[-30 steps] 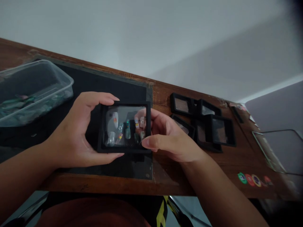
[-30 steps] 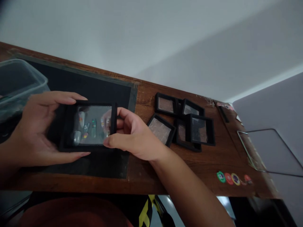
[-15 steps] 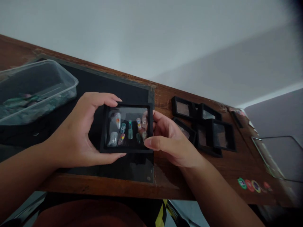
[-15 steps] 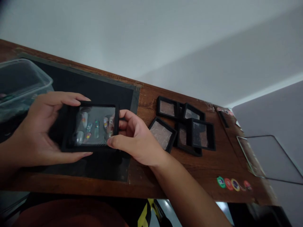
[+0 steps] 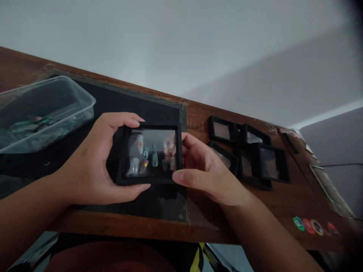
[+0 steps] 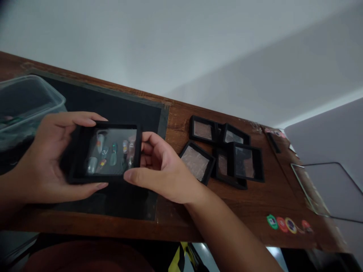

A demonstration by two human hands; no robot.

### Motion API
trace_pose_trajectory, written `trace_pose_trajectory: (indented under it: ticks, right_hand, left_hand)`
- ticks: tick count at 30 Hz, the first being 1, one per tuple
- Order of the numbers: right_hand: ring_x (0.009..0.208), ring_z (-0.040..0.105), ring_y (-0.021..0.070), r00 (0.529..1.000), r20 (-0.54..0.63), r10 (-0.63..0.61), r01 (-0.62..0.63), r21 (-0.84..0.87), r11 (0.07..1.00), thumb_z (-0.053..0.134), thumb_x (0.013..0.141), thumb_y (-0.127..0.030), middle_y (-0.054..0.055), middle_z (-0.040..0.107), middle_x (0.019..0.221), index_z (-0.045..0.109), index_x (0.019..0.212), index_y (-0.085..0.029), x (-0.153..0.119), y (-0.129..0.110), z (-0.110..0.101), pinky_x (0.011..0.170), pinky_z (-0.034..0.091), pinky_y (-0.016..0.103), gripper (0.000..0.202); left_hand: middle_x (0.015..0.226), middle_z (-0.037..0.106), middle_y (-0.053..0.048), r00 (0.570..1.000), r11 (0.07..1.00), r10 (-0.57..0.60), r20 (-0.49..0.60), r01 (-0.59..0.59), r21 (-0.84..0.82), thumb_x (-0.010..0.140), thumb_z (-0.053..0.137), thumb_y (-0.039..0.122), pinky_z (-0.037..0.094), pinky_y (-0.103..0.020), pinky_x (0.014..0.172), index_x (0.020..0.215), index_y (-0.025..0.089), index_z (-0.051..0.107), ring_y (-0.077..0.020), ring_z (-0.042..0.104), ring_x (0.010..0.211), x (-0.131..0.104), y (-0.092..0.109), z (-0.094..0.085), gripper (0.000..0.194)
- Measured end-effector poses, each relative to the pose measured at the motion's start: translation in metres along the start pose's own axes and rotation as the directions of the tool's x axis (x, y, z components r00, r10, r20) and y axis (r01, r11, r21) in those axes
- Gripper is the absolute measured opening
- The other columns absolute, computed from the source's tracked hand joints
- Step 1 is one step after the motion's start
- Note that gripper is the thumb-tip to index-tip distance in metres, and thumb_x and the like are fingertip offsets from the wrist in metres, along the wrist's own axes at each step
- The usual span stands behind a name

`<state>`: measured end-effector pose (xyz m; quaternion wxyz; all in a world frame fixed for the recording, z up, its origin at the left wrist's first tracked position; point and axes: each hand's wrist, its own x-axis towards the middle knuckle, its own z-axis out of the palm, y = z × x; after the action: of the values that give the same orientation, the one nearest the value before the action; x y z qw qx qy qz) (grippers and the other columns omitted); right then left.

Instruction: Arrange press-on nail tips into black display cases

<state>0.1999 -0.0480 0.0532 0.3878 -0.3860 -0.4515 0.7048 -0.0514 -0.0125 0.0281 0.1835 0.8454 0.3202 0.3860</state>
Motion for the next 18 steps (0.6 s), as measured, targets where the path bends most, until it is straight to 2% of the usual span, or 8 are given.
trace_pose_trajectory:
  ticks: [4, 6, 10, 13, 18]
  right_hand:
    - [0.108, 0.067, 0.0204, 0.997, 0.044, -0.060, 0.067, -0.182, 0.981, 0.103, 0.058, -0.024, 0.007, 0.063, 0.142, 0.052, 0.137, -0.030, 0.000, 0.004, -0.001, 0.081, 0.060, 0.030, 0.094]
    - [0.124, 0.064, 0.0247, 0.991, 0.035, -0.127, 0.132, -0.257, 0.957, 0.104, 0.059, -0.027, 0.009, 0.058, 0.150, 0.043, 0.147, -0.031, 0.002, 0.010, 0.000, 0.090, 0.060, 0.034, 0.108]
    - [0.142, 0.055, 0.0297, 0.971, 0.017, -0.238, 0.228, -0.356, 0.906, 0.101, 0.065, -0.038, 0.013, 0.051, 0.156, 0.029, 0.153, -0.033, 0.006, 0.022, 0.001, 0.100, 0.060, 0.039, 0.114]
    - [0.137, 0.057, 0.0285, 0.961, -0.006, -0.277, 0.248, -0.427, 0.870, 0.099, 0.067, -0.037, 0.013, 0.049, 0.153, 0.029, 0.147, -0.033, 0.007, 0.024, 0.000, 0.096, 0.060, 0.038, 0.106]
    - [0.117, 0.059, 0.0248, 0.960, 0.044, -0.276, 0.247, -0.599, 0.762, 0.098, 0.063, -0.037, 0.008, 0.058, 0.127, 0.038, 0.133, -0.027, 0.010, 0.022, -0.008, 0.100, 0.053, 0.041, 0.092]
  left_hand:
    - [0.147, 0.051, -0.009, 0.997, 0.998, -0.044, 0.057, 0.047, -0.048, 0.074, 0.082, 0.039, 0.053, -0.059, 0.116, 0.147, 0.036, 0.039, -0.0376, 0.058, 0.136, -0.002, -0.003, -0.001, 0.085]
    - [0.147, 0.051, -0.009, 0.995, 0.996, -0.054, 0.083, 0.059, -0.059, 0.074, 0.080, 0.043, 0.055, -0.057, 0.114, 0.148, 0.037, 0.039, -0.0382, 0.058, 0.136, -0.004, -0.005, 0.000, 0.084]
    - [0.145, 0.054, -0.010, 0.994, 0.999, -0.025, 0.103, 0.021, 0.049, 0.078, 0.075, 0.047, 0.056, -0.057, 0.111, 0.153, 0.037, 0.036, -0.0391, 0.060, 0.134, -0.007, -0.009, 0.003, 0.085]
    - [0.145, 0.056, -0.011, 0.990, 0.993, -0.032, 0.141, 0.015, 0.119, 0.080, 0.073, 0.052, 0.057, -0.056, 0.108, 0.156, 0.033, 0.034, -0.0387, 0.063, 0.128, -0.008, -0.012, 0.005, 0.088]
    - [0.140, 0.065, -0.010, 0.966, 0.975, -0.016, 0.260, -0.043, 0.219, 0.076, 0.079, 0.056, 0.055, -0.053, 0.107, 0.152, 0.029, 0.043, -0.0383, 0.067, 0.124, -0.002, -0.010, 0.006, 0.089]
